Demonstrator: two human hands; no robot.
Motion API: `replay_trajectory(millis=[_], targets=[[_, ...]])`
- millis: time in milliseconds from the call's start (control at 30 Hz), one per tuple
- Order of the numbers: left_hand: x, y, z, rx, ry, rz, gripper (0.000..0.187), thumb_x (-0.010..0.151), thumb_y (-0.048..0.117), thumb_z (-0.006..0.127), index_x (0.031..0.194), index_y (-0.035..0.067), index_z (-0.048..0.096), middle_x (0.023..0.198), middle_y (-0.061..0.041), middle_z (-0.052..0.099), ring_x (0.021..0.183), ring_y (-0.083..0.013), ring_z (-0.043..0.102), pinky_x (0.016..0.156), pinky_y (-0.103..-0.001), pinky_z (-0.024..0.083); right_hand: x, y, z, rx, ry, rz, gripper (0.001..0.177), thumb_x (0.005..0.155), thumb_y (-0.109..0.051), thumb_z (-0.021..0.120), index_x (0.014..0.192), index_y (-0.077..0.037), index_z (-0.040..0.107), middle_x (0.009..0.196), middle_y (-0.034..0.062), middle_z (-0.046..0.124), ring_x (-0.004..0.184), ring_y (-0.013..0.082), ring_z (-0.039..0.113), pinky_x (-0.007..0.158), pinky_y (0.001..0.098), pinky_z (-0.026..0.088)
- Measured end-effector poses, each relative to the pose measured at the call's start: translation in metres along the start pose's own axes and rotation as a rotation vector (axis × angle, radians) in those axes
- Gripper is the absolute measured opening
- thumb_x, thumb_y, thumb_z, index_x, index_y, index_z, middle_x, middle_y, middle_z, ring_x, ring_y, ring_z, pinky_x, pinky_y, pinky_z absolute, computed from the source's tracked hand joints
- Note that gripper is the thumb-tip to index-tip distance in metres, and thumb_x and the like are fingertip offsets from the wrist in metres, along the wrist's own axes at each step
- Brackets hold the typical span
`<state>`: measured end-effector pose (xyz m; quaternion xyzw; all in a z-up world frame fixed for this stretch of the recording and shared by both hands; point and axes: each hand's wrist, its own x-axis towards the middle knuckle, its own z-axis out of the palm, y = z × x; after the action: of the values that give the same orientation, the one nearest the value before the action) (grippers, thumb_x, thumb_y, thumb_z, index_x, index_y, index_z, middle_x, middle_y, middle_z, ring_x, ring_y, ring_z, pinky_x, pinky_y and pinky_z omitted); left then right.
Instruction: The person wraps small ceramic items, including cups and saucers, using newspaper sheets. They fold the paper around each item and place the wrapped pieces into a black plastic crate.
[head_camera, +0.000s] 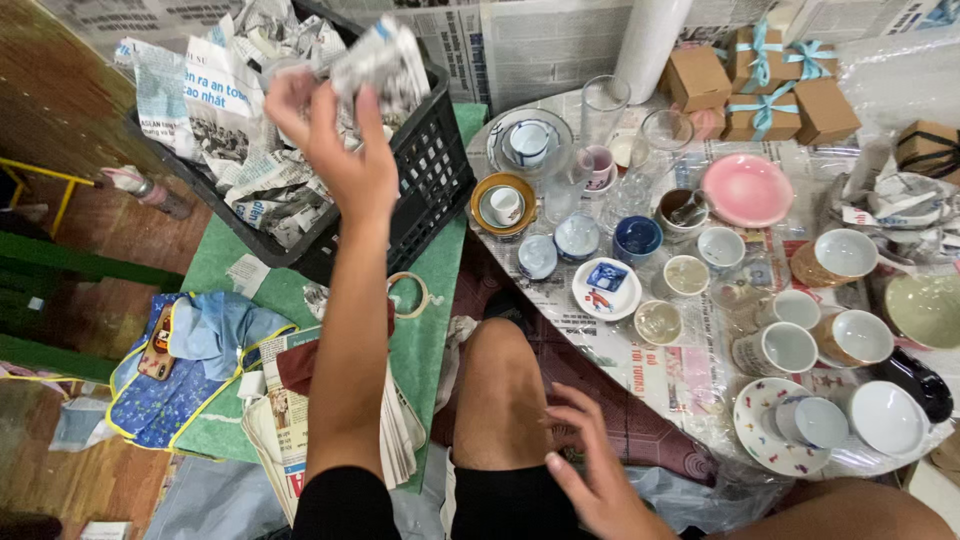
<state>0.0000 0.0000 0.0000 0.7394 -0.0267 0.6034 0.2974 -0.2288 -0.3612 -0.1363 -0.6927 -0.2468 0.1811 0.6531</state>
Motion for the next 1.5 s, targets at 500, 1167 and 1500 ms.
replay_trajectory(millis=[500, 1167, 1500], targets=[[-0.311, 0.197, -0.008, -0.903, -1.157, -0.647, 0.021, 0.095, 0.008, 0.070, 0.113, -0.003, 0.069, 0.093, -0.003, 0.067, 0.088, -0.0090, 0.059, 0.080, -0.029, 0.053, -0.067, 0.097, -0.123, 0.218, 0.480, 0.205, 0.042, 0.096, -0.014, 0.066, 0.136, -0.002, 0.057, 0.114, 0.0060, 0.070, 0.101, 0.0118, 0.064, 0.089, 0.0285, 0.054], [-0.329, 0.203, 0.003, -0.704, -0.900, -0.070, 0.044, 0.086, 0.018, 0.081, 0.123, -0.002, 0.069, 0.112, -0.016, 0.071, 0.101, -0.0290, 0.072, 0.090, -0.036, 0.057, -0.051, 0.112, -0.132, -0.136, 0.724, 0.098, 0.046, 0.082, -0.012, 0.087, 0.066, -0.009, 0.044, 0.062, -0.0072, 0.047, 0.060, 0.0018, 0.040, 0.052, 0.0227, 0.034], [-0.345, 0.186, 0.012, -0.642, -0.836, -0.855, 0.027, 0.097, 0.026, 0.075, 0.105, 0.000, 0.073, 0.084, 0.002, 0.065, 0.075, -0.0061, 0.054, 0.066, -0.023, 0.045, -0.054, 0.155, -0.136, 0.160, 0.637, 0.018, 0.031, 0.097, -0.013, 0.071, 0.076, -0.010, 0.049, 0.074, -0.0096, 0.050, 0.072, 0.0005, 0.043, 0.063, 0.0207, 0.039]])
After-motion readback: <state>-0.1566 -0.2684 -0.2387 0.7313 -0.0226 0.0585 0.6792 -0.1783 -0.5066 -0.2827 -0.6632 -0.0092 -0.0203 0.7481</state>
